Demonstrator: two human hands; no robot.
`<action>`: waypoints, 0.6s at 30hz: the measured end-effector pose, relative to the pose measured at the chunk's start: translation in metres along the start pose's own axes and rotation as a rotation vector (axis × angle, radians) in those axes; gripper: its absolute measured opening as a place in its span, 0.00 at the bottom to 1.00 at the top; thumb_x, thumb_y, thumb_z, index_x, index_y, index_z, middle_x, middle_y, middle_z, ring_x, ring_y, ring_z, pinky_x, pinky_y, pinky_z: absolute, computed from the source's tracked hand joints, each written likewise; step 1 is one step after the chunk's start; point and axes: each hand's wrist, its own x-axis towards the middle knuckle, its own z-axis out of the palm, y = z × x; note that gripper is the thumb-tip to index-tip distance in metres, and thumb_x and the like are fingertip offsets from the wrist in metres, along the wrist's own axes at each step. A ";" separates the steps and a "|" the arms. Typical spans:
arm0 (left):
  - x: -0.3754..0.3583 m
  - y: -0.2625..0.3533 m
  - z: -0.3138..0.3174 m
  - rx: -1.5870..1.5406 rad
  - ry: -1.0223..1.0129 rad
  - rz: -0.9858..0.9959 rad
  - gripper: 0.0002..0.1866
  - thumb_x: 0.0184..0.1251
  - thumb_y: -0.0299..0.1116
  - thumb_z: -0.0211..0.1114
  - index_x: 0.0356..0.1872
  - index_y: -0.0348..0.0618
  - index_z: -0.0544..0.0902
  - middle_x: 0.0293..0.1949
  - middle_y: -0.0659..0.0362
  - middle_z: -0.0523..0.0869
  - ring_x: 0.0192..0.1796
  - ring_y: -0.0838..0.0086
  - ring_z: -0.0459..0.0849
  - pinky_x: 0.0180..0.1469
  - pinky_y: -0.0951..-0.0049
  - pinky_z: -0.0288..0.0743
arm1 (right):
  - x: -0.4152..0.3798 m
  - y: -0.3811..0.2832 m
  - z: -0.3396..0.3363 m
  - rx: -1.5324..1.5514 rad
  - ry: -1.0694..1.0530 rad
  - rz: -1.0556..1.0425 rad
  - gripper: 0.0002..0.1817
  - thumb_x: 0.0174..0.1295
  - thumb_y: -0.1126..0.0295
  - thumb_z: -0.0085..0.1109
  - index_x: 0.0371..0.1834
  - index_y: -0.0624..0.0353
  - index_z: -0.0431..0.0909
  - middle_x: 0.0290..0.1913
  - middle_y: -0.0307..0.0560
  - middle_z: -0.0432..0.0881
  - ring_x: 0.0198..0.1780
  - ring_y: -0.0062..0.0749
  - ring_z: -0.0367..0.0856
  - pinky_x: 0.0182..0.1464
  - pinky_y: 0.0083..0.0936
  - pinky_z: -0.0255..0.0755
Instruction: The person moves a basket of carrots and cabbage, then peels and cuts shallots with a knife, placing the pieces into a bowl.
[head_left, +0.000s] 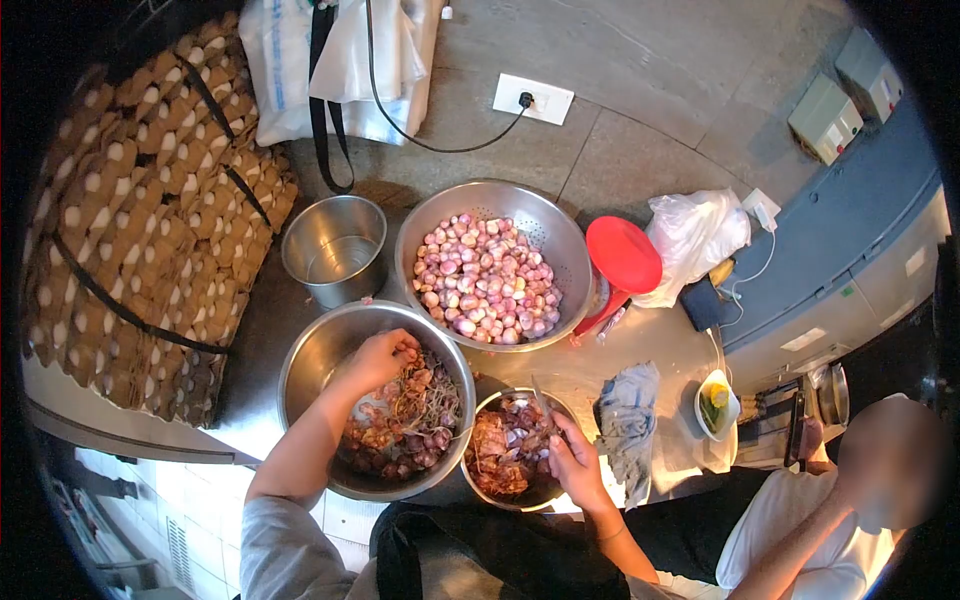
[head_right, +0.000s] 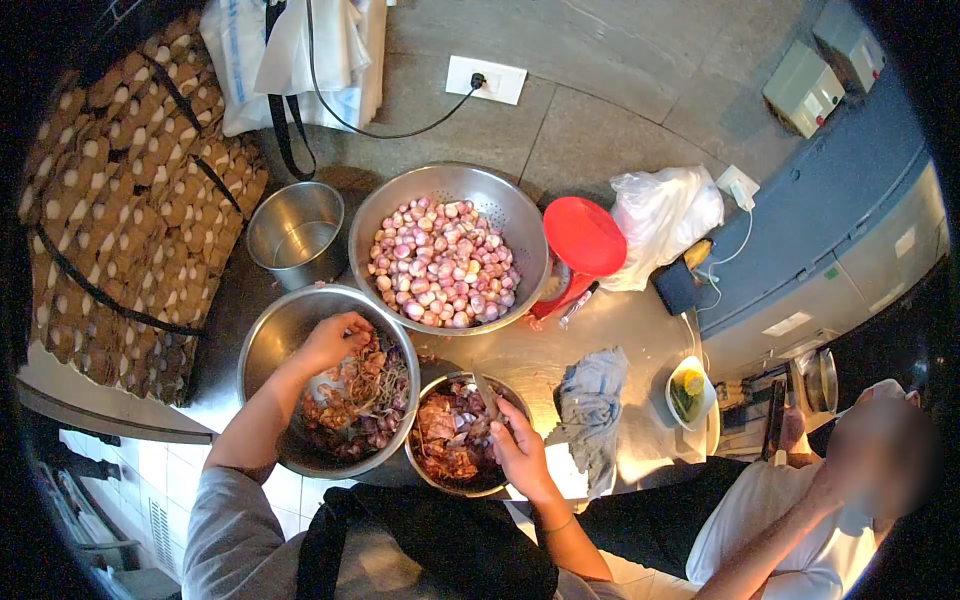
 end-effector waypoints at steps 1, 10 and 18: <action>0.002 -0.005 0.002 0.022 0.011 -0.018 0.08 0.60 0.25 0.59 0.41 0.37 0.77 0.31 0.59 0.81 0.34 0.77 0.79 0.36 0.76 0.74 | 0.000 0.000 0.000 0.001 0.001 0.000 0.22 0.65 0.68 0.47 0.61 0.60 0.61 0.23 0.33 0.66 0.21 0.15 0.63 0.23 0.14 0.61; -0.004 0.007 -0.006 0.004 0.037 -0.024 0.12 0.52 0.30 0.66 0.38 0.39 0.79 0.33 0.53 0.83 0.37 0.68 0.82 0.42 0.71 0.73 | -0.001 -0.001 0.000 0.000 0.001 0.000 0.22 0.65 0.69 0.48 0.61 0.60 0.61 0.23 0.33 0.66 0.21 0.14 0.62 0.24 0.14 0.61; -0.019 0.058 -0.011 -0.539 -0.191 -0.106 0.10 0.53 0.25 0.66 0.35 0.41 0.74 0.32 0.58 0.81 0.35 0.75 0.81 0.36 0.77 0.76 | 0.001 0.006 -0.003 0.036 -0.006 -0.037 0.24 0.64 0.69 0.48 0.63 0.61 0.58 0.24 0.33 0.68 0.22 0.14 0.64 0.25 0.13 0.62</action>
